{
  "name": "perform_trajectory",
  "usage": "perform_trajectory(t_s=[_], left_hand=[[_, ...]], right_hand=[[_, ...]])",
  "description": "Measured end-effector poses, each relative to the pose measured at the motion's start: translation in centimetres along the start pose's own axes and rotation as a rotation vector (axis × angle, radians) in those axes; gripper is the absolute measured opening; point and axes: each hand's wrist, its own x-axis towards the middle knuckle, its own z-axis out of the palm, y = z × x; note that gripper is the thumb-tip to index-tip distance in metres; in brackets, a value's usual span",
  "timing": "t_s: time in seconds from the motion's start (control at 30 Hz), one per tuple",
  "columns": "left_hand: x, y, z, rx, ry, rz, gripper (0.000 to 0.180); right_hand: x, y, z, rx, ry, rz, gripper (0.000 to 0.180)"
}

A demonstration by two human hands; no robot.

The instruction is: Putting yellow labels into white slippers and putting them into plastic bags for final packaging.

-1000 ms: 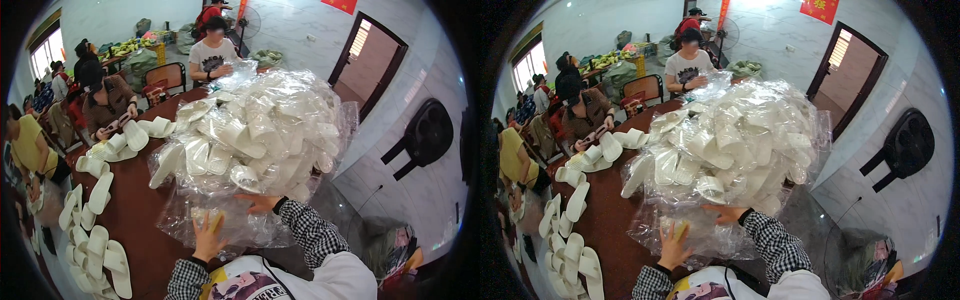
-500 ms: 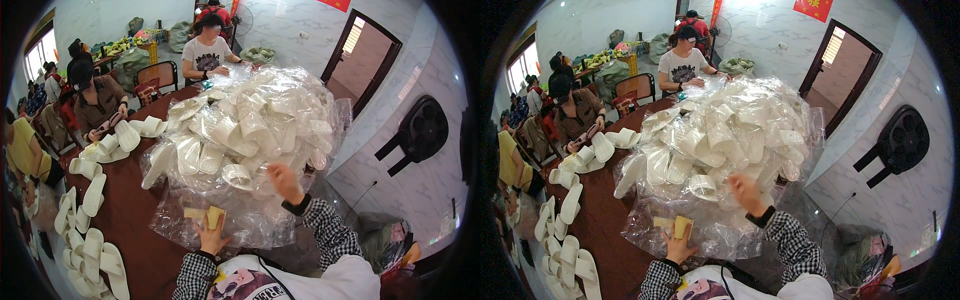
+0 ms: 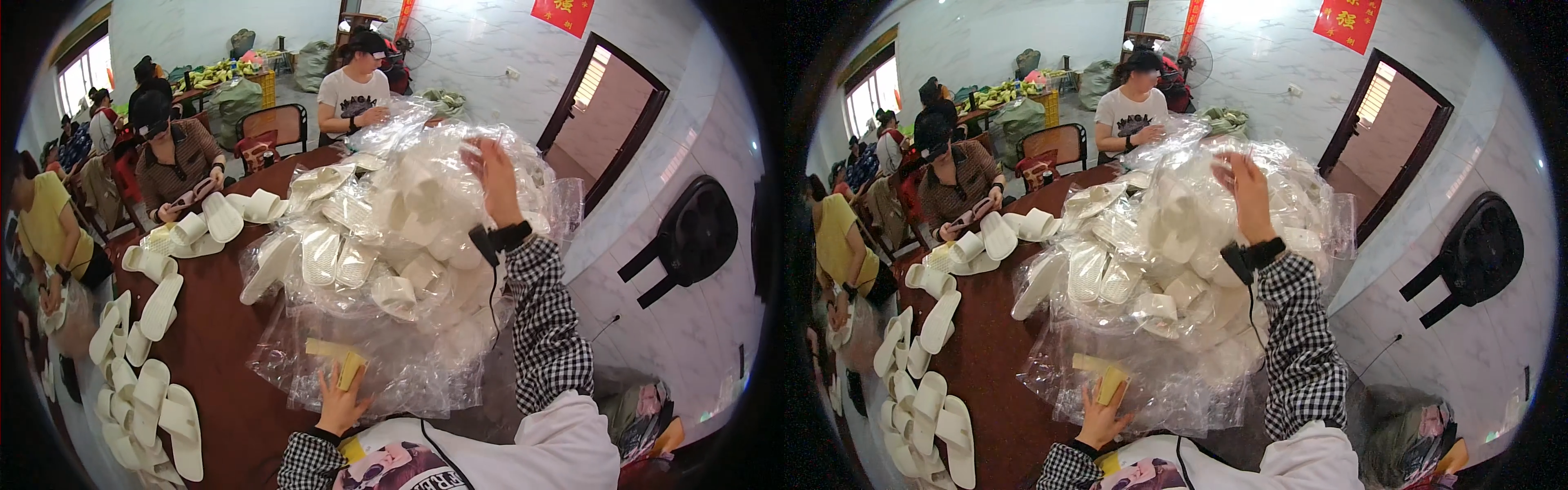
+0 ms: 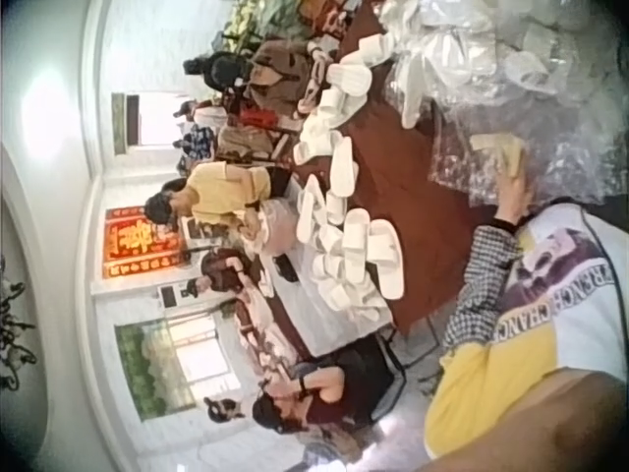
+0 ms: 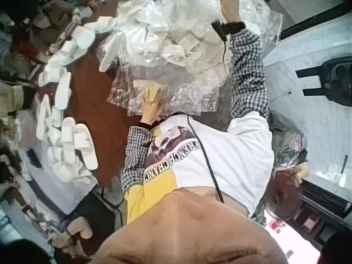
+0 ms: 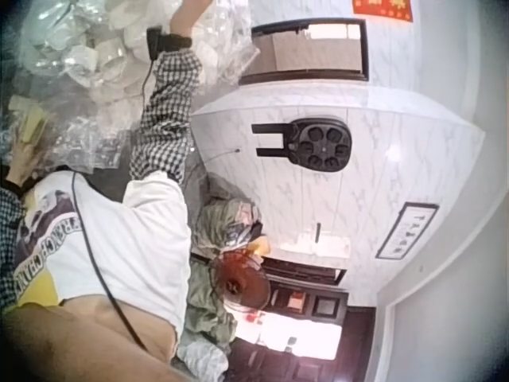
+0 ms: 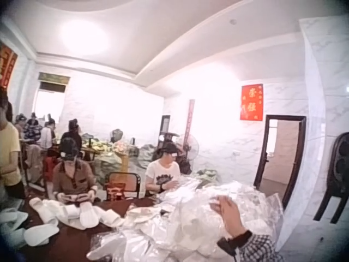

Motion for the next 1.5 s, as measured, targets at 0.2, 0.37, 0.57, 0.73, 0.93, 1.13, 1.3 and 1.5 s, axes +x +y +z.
perform_trajectory(t_s=[0.2, 0.37, 0.57, 0.73, 0.93, 1.13, 1.3, 1.5], left_hand=[[-1.8, 0.6, -2.1, -0.166, 0.030, 0.001, 0.070], [-4.4, -0.7, -3.6, -1.016, 0.274, -0.312, 0.061], [-9.4, -3.5, -8.3, -2.144, 0.767, -0.292, 0.084], [-17.4, -7.8, -7.6, -1.960, 1.238, -0.497, 0.086], [-20.3, -8.5, -6.0, -2.004, 1.355, -0.548, 0.076], [-20.5, -8.7, -4.5, -1.780, 1.330, -0.611, 0.063], [-20.8, -9.1, -3.7, -1.661, 1.302, -0.761, 0.051], [-22.3, -10.1, -3.3, -1.847, 1.372, -0.868, 0.037]], right_hand=[[-4.7, -6.7, 8.9, 0.244, -0.224, 0.110, 0.026], [-11.6, -8.9, 11.3, 0.697, -0.395, 0.207, 0.029], [-17.7, -2.9, 12.3, 0.729, -0.359, 0.570, 0.033], [-23.3, 7.4, 10.6, -0.115, -0.843, 0.821, 0.040], [-28.1, 13.9, 9.5, -0.184, -1.066, 1.058, 0.034], [-31.3, 16.3, 10.7, -0.281, -1.070, 1.136, 0.028], [-31.8, 16.6, 12.9, -0.195, -1.135, 1.247, 0.024], [-30.9, 15.3, 14.3, 0.423, -1.308, 1.050, 0.023]])
